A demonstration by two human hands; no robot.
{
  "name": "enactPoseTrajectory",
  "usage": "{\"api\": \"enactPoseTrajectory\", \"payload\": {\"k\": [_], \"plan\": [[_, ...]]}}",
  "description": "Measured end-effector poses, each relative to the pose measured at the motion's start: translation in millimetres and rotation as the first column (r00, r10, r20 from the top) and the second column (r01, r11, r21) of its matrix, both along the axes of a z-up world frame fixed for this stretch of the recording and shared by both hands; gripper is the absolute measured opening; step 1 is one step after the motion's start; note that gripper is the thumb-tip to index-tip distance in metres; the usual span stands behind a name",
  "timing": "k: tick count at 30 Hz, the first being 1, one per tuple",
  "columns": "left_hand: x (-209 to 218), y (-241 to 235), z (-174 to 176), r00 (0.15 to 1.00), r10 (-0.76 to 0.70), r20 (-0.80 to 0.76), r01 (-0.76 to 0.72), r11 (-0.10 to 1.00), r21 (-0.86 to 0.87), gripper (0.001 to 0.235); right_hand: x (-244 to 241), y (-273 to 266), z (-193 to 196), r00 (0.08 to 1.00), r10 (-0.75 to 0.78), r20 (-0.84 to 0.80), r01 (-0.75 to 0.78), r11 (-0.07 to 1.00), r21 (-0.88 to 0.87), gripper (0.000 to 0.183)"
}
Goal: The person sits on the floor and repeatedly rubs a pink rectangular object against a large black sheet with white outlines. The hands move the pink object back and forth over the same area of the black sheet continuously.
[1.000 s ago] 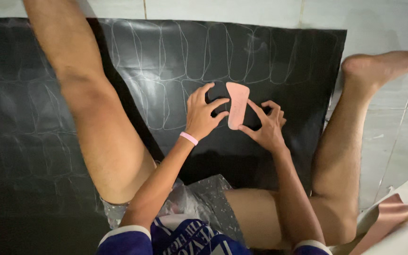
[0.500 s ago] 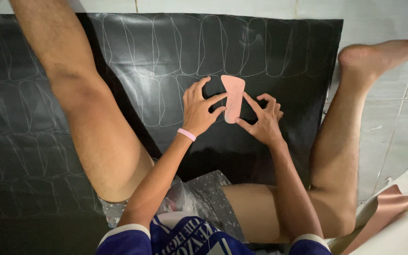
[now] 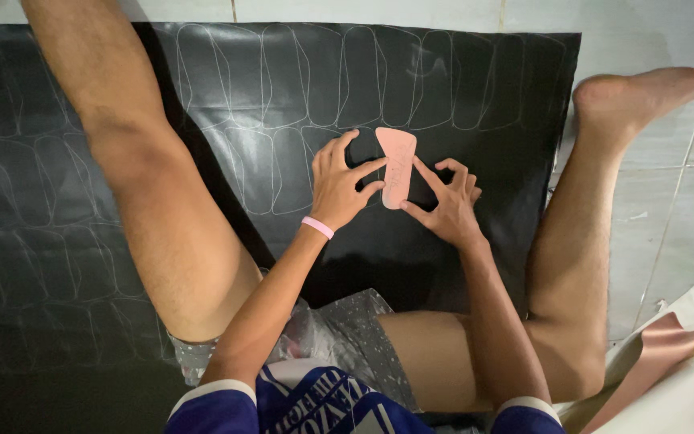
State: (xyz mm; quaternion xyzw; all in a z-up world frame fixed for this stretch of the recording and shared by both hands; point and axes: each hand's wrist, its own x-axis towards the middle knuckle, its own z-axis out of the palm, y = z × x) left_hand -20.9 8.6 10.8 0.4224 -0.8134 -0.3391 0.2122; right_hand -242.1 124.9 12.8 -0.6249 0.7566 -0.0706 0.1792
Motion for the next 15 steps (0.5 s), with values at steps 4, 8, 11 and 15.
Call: {"api": "enactPoseTrajectory", "payload": {"k": [4,8,11,15], "plan": [[-5,1,9,0.987,-0.077,0.138,0.080,0.997,-0.020,0.057,-1,2,-4,1.000,0.005,-0.010,-0.005,1.000,-0.004,0.083],[-35,15,15,0.949,-0.047,0.311,0.142,0.946,-0.293,0.061,-6,-5,-2,0.970,-0.144,0.196,0.165,0.982,-0.096,0.071],[-78,42,13,0.807,0.025,0.590,0.286,0.858,-0.428,0.052,-13,-26,11,0.872,-0.285,0.398,0.419,0.854,-0.307,0.039],[-135,94,-27,0.265,-0.020,0.964,0.639,0.752,-0.160,0.042,-8,-44,41,0.966,0.206,0.155,-0.132,0.911,-0.391,0.024]]}}
